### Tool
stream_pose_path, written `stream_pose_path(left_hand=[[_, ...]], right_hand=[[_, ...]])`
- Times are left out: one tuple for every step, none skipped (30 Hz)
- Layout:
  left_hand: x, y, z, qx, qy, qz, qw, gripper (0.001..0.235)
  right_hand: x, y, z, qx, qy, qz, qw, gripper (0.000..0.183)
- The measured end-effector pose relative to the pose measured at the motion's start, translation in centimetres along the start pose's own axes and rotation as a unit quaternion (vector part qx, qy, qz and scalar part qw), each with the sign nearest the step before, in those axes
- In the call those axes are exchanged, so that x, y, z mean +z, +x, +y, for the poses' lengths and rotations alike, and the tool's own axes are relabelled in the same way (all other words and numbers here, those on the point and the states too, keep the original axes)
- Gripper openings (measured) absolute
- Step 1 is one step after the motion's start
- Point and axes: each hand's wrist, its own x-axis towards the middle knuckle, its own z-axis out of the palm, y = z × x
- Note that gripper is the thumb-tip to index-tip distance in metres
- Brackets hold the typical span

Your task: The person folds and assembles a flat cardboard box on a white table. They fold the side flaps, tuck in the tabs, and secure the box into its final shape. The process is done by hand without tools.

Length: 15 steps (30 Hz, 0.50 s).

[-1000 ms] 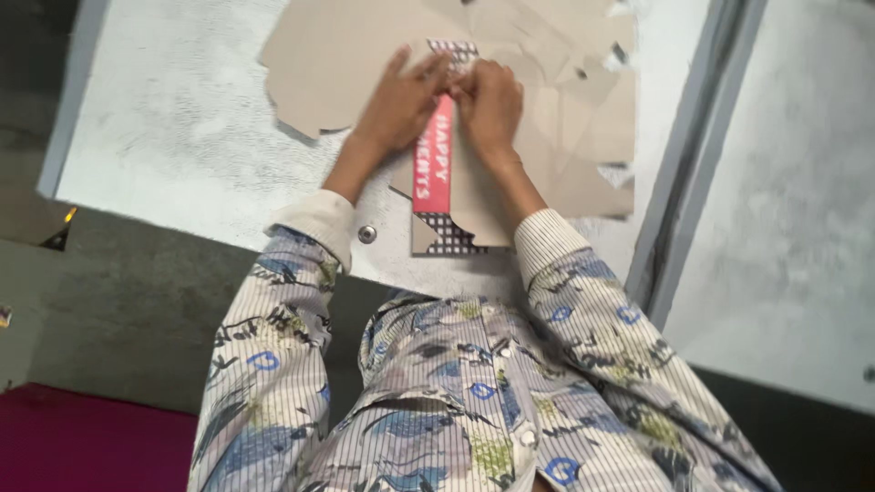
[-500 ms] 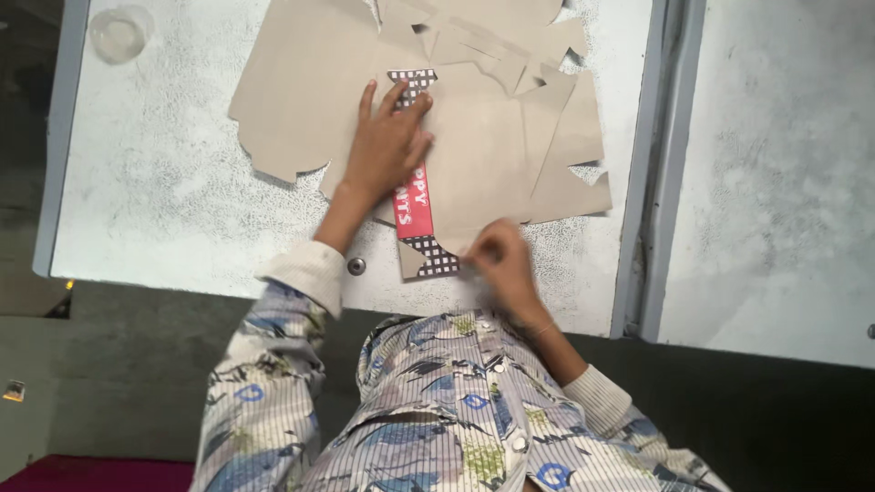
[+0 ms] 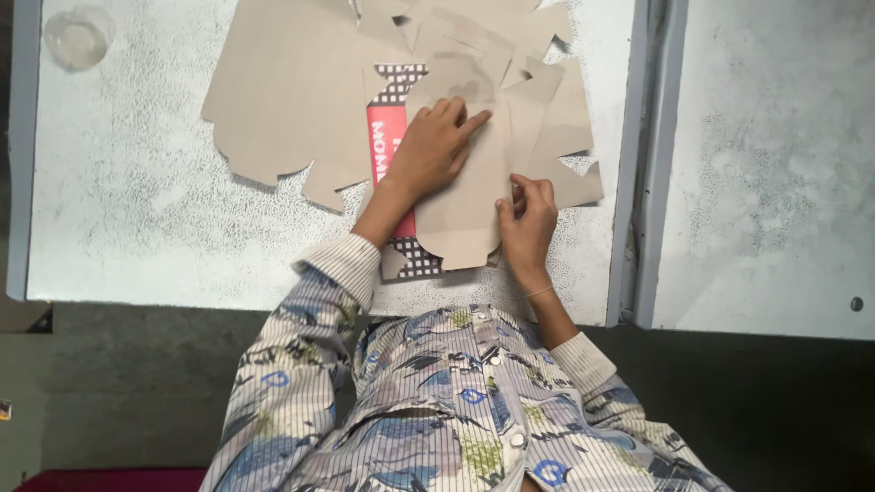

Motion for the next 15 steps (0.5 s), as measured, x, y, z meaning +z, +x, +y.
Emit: stream_pose_path(left_hand=[[0.2, 0.2, 0.0, 0.003, 0.009, -0.001, 1.0, 0.057], [0.3, 0.4, -0.1, 0.013, 0.02, 0.008, 1.0, 0.058], [0.4, 0.6, -0.2, 0.022, 0.031, 0.016, 0.999, 0.059], [0.6, 0.7, 0.0, 0.034, 0.039, 0.023, 0.998, 0.059], [0.7, 0.7, 0.1, 0.036, 0.036, 0.025, 0.998, 0.056], [0.7, 0.7, 0.1, 0.039, 0.033, 0.026, 0.998, 0.052], [0.6, 0.6, 0.0, 0.042, 0.031, 0.027, 0.998, 0.049], [0.6, 0.5, 0.0, 0.035, 0.028, 0.018, 0.999, 0.046], [0.5, 0.5, 0.0, 0.028, 0.025, 0.01, 0.999, 0.044], [0.5, 0.6, 0.1, 0.02, 0.022, 0.003, 1.0, 0.043], [0.6, 0.7, 0.1, 0.02, 0.017, 0.014, 1.0, 0.043], [0.5, 0.8, 0.2, 0.017, 0.014, 0.025, 0.999, 0.043], [0.5, 0.8, 0.2, 0.014, 0.011, 0.036, 0.999, 0.044], [0.3, 0.7, 0.2, 0.013, 0.019, 0.036, 0.999, 0.043], [0.2, 0.6, 0.2, 0.013, 0.026, 0.034, 0.999, 0.043]], right_hand=[[0.1, -0.2, -0.3, -0.007, 0.009, -0.002, 1.0, 0.04], [0.2, -0.3, -0.7, -0.024, 0.007, -0.005, 1.0, 0.04], [0.3, -0.3, -1.0, -0.04, 0.004, -0.007, 0.999, 0.039], [0.3, -0.4, -1.2, -0.055, -0.001, -0.008, 0.998, 0.039], [0.2, -0.4, -1.3, -0.05, 0.016, -0.02, 0.998, 0.038], [0.4, -0.6, -1.5, -0.045, 0.035, -0.031, 0.998, 0.038], [0.6, -0.7, -1.7, -0.041, 0.054, -0.042, 0.997, 0.038], [0.8, -0.7, -1.9, -0.079, 0.028, -0.042, 0.996, 0.035], [1.0, -0.8, -2.0, -0.117, 0.001, -0.042, 0.992, 0.031], [1.0, -0.7, -2.0, -0.157, -0.026, -0.043, 0.986, 0.027], [0.9, -0.6, -1.9, -0.148, -0.017, -0.045, 0.988, 0.025], [0.9, -0.4, -1.8, -0.141, -0.007, -0.049, 0.989, 0.022], [0.7, -0.3, -1.7, -0.134, 0.003, -0.053, 0.99, 0.02], [0.6, -0.2, -1.6, -0.107, 0.032, -0.072, 0.991, 0.022], [0.5, 0.0, -1.4, -0.08, 0.06, -0.091, 0.991, 0.023]])
